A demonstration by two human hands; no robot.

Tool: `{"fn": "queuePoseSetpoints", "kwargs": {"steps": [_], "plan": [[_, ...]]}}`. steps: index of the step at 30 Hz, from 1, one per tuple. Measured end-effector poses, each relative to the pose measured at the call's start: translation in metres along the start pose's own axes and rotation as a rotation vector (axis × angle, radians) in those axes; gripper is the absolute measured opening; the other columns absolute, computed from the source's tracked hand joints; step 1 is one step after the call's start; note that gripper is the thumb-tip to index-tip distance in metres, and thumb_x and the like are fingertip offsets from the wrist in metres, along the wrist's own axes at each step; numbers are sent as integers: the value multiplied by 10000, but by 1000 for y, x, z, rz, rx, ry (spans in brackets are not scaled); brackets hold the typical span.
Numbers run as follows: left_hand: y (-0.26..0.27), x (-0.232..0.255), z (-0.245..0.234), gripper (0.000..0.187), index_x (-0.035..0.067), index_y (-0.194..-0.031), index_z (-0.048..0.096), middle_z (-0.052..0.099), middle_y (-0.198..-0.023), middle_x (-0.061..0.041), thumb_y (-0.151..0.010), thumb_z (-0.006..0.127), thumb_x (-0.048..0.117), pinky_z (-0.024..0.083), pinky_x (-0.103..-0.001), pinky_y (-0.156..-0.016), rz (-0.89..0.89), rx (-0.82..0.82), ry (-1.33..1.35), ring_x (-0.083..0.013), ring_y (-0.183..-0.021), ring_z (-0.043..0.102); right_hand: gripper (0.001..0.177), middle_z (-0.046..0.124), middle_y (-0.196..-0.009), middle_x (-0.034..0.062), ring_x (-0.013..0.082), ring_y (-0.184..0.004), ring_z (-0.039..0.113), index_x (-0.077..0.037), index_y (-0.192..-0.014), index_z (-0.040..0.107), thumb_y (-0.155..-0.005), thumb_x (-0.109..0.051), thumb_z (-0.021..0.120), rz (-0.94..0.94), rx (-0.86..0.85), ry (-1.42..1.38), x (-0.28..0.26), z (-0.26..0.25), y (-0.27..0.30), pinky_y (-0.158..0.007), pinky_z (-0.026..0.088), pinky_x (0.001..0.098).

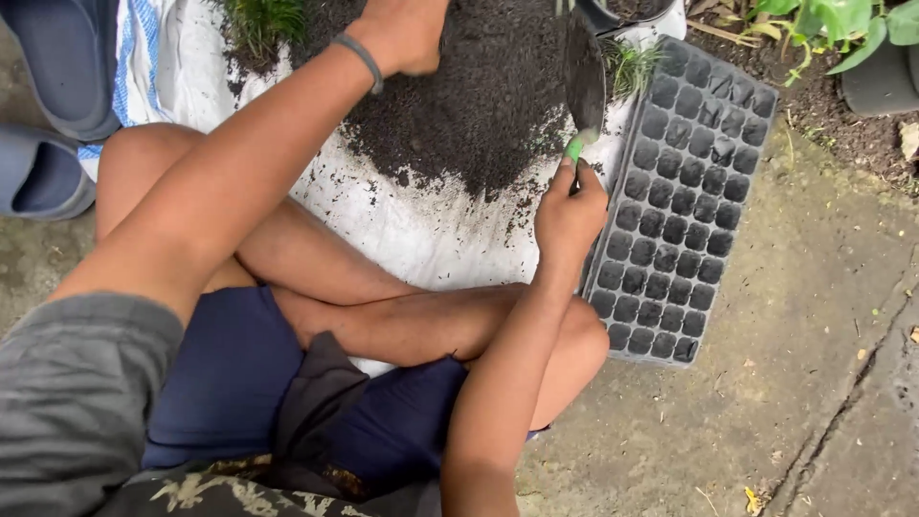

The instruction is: A person sits on the ground and uses a hand trowel and their hands to spread and level a pile of dark soil on a white plastic sheet.

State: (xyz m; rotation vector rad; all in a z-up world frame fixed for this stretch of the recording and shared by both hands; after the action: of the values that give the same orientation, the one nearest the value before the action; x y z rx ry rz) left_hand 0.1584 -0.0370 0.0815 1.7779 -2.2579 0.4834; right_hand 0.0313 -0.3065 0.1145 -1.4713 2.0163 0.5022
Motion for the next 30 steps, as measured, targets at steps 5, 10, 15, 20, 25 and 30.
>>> {"fn": "queuePoseSetpoints", "kwargs": {"steps": [5, 10, 15, 20, 25, 30], "plan": [[25, 55, 54, 981, 52, -1508, 467, 381, -1438, -343, -740, 923, 459, 145, -757, -1045, 6, 67, -88, -551, -1319, 301, 302, 733, -754, 144, 292, -610, 659, 5, -964, 728, -1000, -239, 554, 48, -9, -1, 24, -5, -6, -601, 534, 419], [68, 119, 151, 1062, 38, -1616, 417, 124, -1688, -291, -885, 588, 788, -32, -648, -1223, 312, 60, -341, -461, -1556, 0, 361, 747, -771, 178, 271, -594, 646, 32, -1024, 742, -993, -270, 548, 55, 24, -81, 33, -6, -9, -602, 543, 402], [35, 111, 187, 749, 162, -1636, 353, 101, -1709, -247, -1023, 403, 590, -63, -589, -1258, 366, 20, -568, -413, -1576, -37, 327, 633, -592, 89, 174, -471, 497, 15, -879, 714, -1002, -242, 553, 49, 35, -134, 33, -16, -11, -464, 439, 351], [-18, 90, 167, 680, 263, -1630, 378, 339, -1660, -180, -1064, 315, 635, 155, -523, -1180, 181, -126, -614, -333, -1519, 174, 314, 646, -614, 93, 181, -491, 522, 29, -895, 719, -999, -213, 548, 43, 40, -145, 31, -20, -10, -479, 455, 352], [38, 130, 177, 847, 316, -1610, 324, 183, -1726, -119, -976, 148, 850, -44, -650, -1241, 525, -109, -689, -393, -1579, 29, 322, 738, -741, 132, 189, -563, 645, 21, -1024, 735, -998, -231, 536, 131, -28, -210, 31, -5, -15, -532, 542, 342], [14, 94, 205, 735, 373, -1634, 251, 88, -1738, -96, -989, 233, 725, -119, -583, -1253, 427, -83, -741, -340, -1583, -79, 329, 722, -735, 138, 218, -589, 625, 24, -975, 735, -982, -243, 544, 141, -51, -194, 42, 16, -15, -598, 541, 363]]}}
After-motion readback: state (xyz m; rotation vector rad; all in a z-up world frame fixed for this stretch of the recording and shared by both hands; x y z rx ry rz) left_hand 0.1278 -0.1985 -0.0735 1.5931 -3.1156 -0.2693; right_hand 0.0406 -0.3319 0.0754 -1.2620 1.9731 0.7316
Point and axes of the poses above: each hand's wrist, its own y-axis away from the middle knuckle, its own z-axis out of the palm, x = y × z, the point moved 7 cm from there along -y, towards the middle knuckle
